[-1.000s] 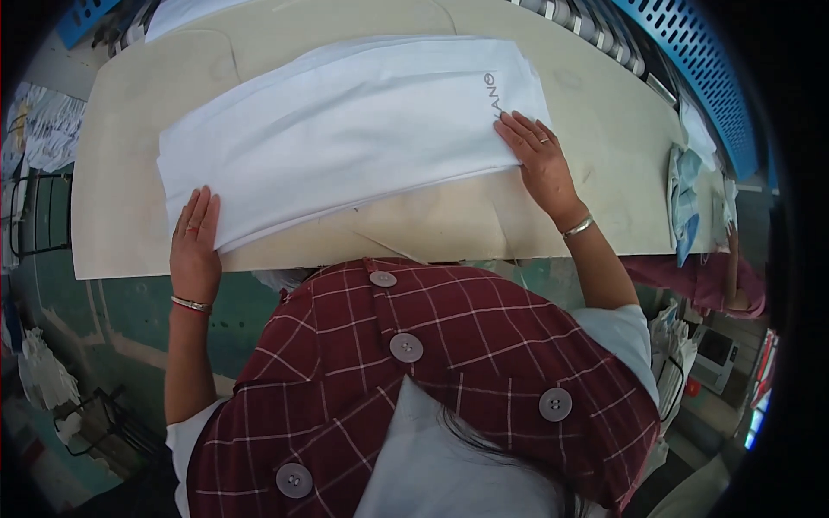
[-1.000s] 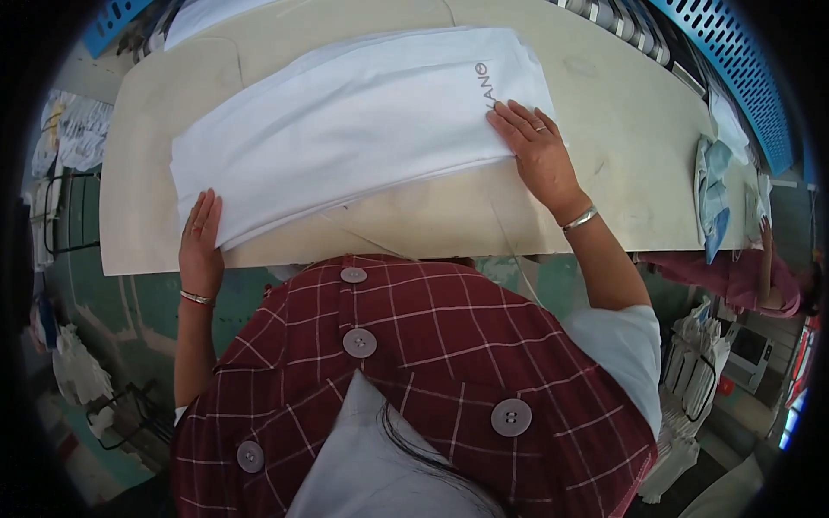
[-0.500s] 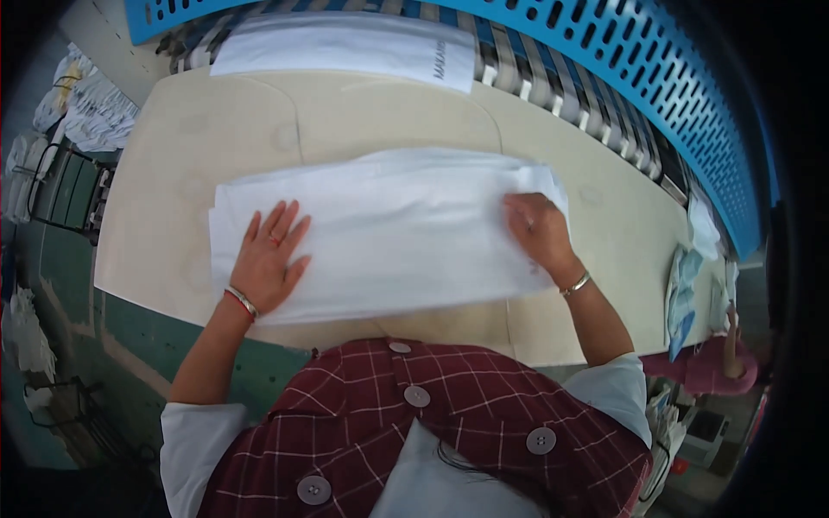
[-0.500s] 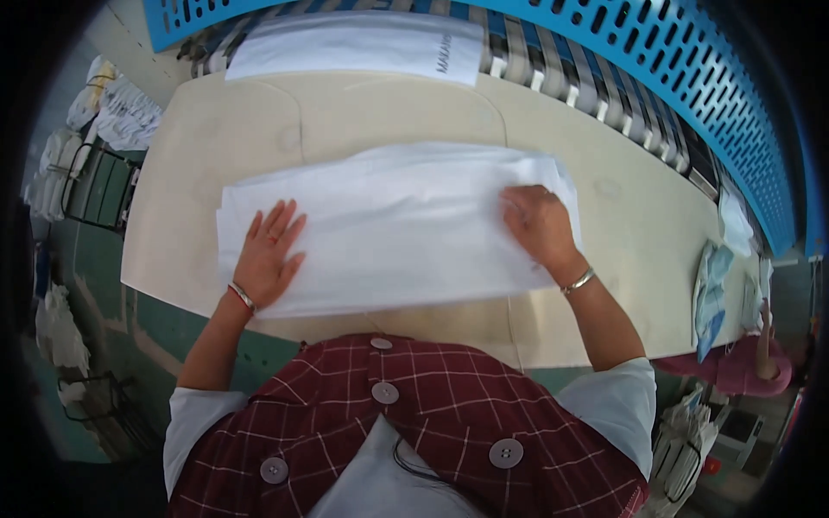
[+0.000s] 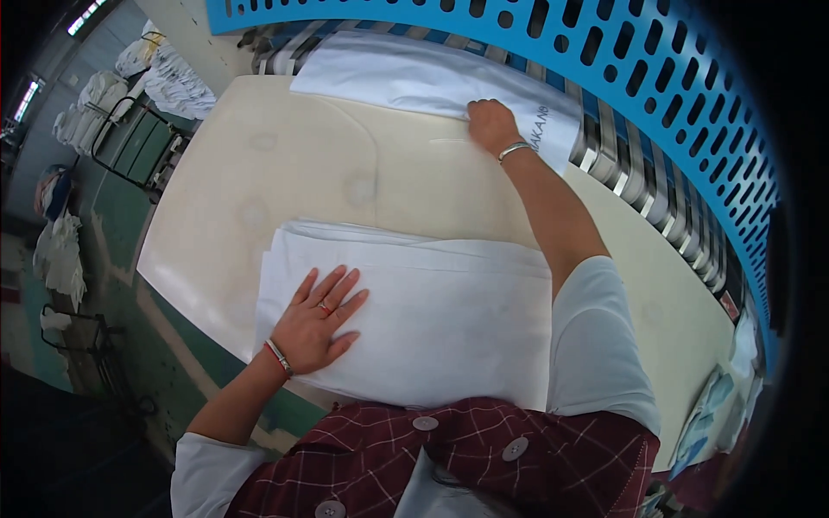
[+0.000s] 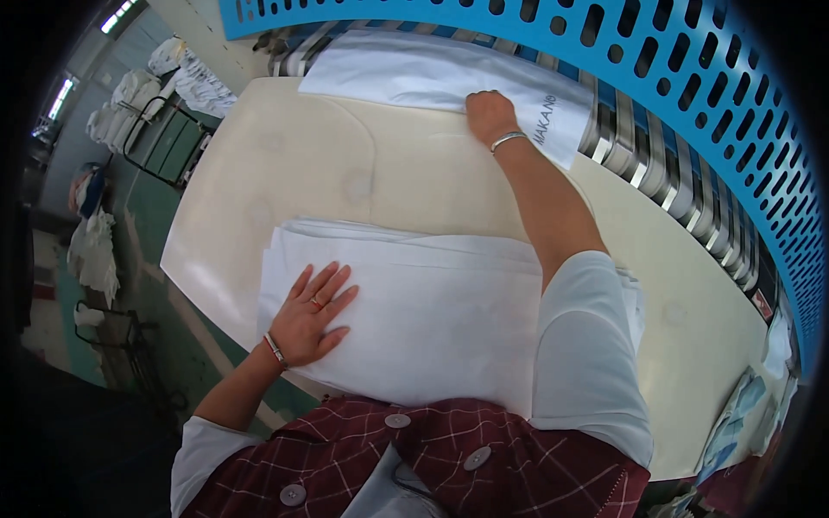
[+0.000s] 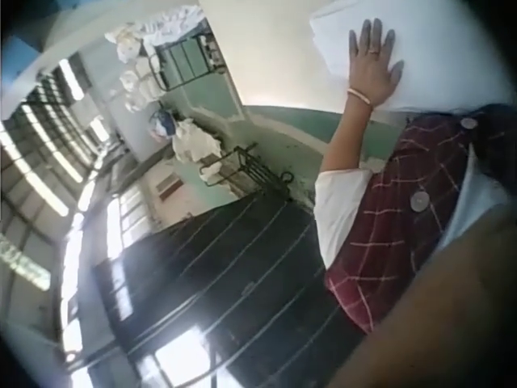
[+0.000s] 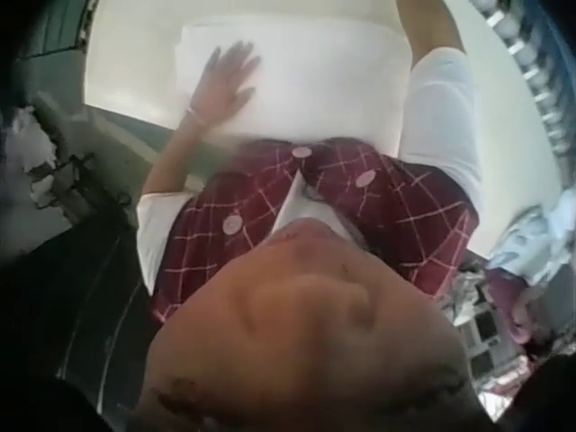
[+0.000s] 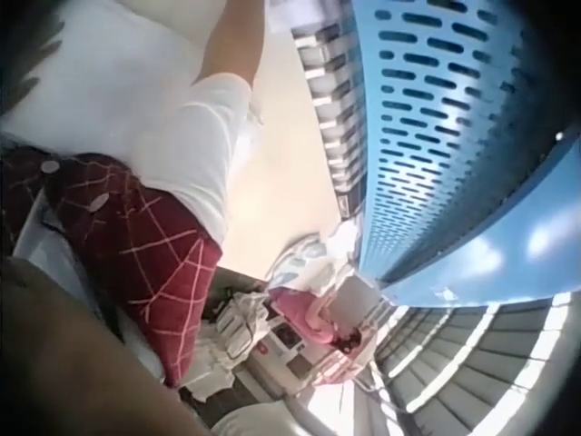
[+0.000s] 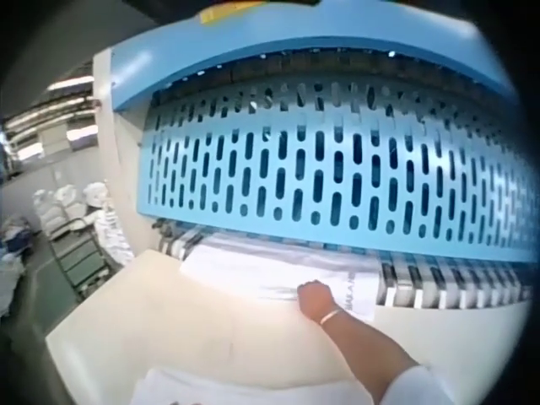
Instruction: Folding white linens and stacking them on a work table in a laundry facility.
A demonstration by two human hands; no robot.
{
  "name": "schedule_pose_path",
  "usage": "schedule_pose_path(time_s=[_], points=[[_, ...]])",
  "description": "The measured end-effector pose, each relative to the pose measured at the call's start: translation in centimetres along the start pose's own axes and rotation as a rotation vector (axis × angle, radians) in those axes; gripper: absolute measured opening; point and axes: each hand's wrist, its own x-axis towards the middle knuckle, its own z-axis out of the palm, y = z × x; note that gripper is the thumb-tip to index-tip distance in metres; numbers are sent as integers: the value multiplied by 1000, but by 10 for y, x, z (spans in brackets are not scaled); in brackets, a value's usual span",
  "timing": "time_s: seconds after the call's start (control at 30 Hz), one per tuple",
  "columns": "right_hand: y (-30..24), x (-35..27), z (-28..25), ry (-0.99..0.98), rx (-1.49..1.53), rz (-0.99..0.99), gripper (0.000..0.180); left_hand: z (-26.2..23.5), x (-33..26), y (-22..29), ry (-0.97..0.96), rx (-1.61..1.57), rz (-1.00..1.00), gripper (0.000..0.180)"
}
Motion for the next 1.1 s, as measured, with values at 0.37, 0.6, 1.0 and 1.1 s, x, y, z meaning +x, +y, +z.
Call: schedule_pose_path(time_s=[0.37,0.6,1.0,1.1], points=[[-18,-168,-245,561,-25,-396,22,-32,121,-13,960,98,21,58],[69,-313,-240,176,-211,186,32,-72,128,-6,641,291,91,38],[-46,-519,-152,160,160,102,37,25,-103,24,335,191,140,59],[-40,-508,-171,257,111,111,37,26,-106,26,351,171,131,59]])
